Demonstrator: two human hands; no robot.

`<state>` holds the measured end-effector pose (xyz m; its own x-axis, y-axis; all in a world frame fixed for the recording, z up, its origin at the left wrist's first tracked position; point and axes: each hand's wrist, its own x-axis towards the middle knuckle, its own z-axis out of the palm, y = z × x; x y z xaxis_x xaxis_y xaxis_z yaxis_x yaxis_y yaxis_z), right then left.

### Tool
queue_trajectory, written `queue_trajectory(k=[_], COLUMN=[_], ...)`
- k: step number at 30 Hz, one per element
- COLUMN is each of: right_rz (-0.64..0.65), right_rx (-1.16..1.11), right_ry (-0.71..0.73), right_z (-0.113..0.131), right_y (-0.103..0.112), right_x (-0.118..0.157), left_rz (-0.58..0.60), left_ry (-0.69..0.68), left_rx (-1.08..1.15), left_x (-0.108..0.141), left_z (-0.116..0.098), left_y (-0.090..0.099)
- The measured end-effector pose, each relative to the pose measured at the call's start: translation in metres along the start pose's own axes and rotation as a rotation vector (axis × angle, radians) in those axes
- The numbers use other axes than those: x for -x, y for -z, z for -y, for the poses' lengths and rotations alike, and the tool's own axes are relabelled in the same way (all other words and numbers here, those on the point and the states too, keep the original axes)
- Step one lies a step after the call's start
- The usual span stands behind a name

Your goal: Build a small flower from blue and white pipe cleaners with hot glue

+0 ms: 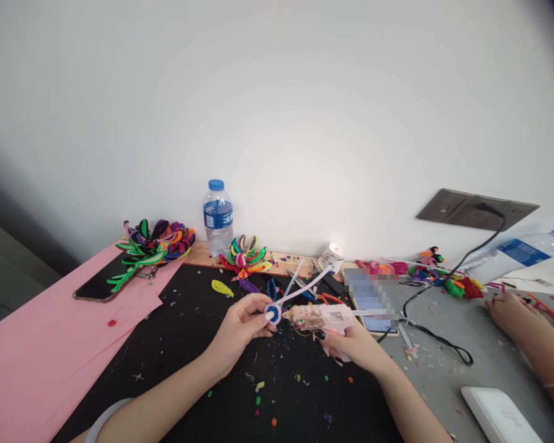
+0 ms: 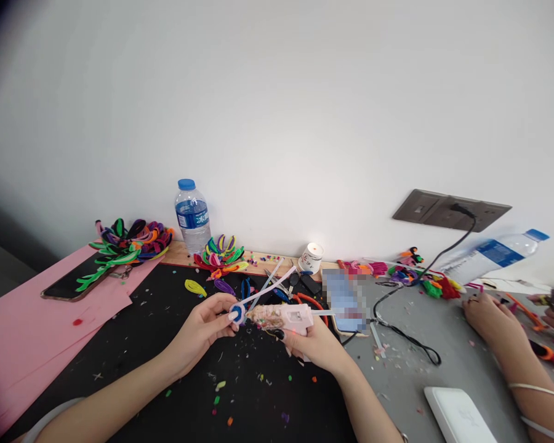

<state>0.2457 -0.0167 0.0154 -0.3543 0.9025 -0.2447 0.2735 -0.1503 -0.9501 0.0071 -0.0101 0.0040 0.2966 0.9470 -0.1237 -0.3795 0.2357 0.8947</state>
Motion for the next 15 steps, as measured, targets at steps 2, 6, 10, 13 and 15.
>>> queue_trajectory(k=[2,6,10,13,15], right_rz=[0.004,0.021,0.014,0.004,0.001], right_rx=[-0.001,-0.007,0.007,0.018,0.018], right_ry=[-0.006,-0.008,-0.01,-0.015,-0.011], right_z=[0.0003,0.0004,0.0007,0.0005,0.0002], right_y=[-0.0002,-0.0003,-0.0006,-0.0004,-0.0001], right_x=[0.0004,0.0005,-0.0003,-0.0009,-0.001], left_rz=[-0.003,-0.003,-0.003,-0.009,-0.007], left_ry=[-0.001,0.0,0.001,0.003,0.006], left_rx=[0.006,0.016,0.012,0.006,0.003], left_x=[-0.0002,0.0,0.0006,0.001,0.0012], left_z=[0.0,0.0008,0.0014,0.0009,0.0003], left_y=[-0.0001,0.0001,0.0004,-0.0002,-0.0009])
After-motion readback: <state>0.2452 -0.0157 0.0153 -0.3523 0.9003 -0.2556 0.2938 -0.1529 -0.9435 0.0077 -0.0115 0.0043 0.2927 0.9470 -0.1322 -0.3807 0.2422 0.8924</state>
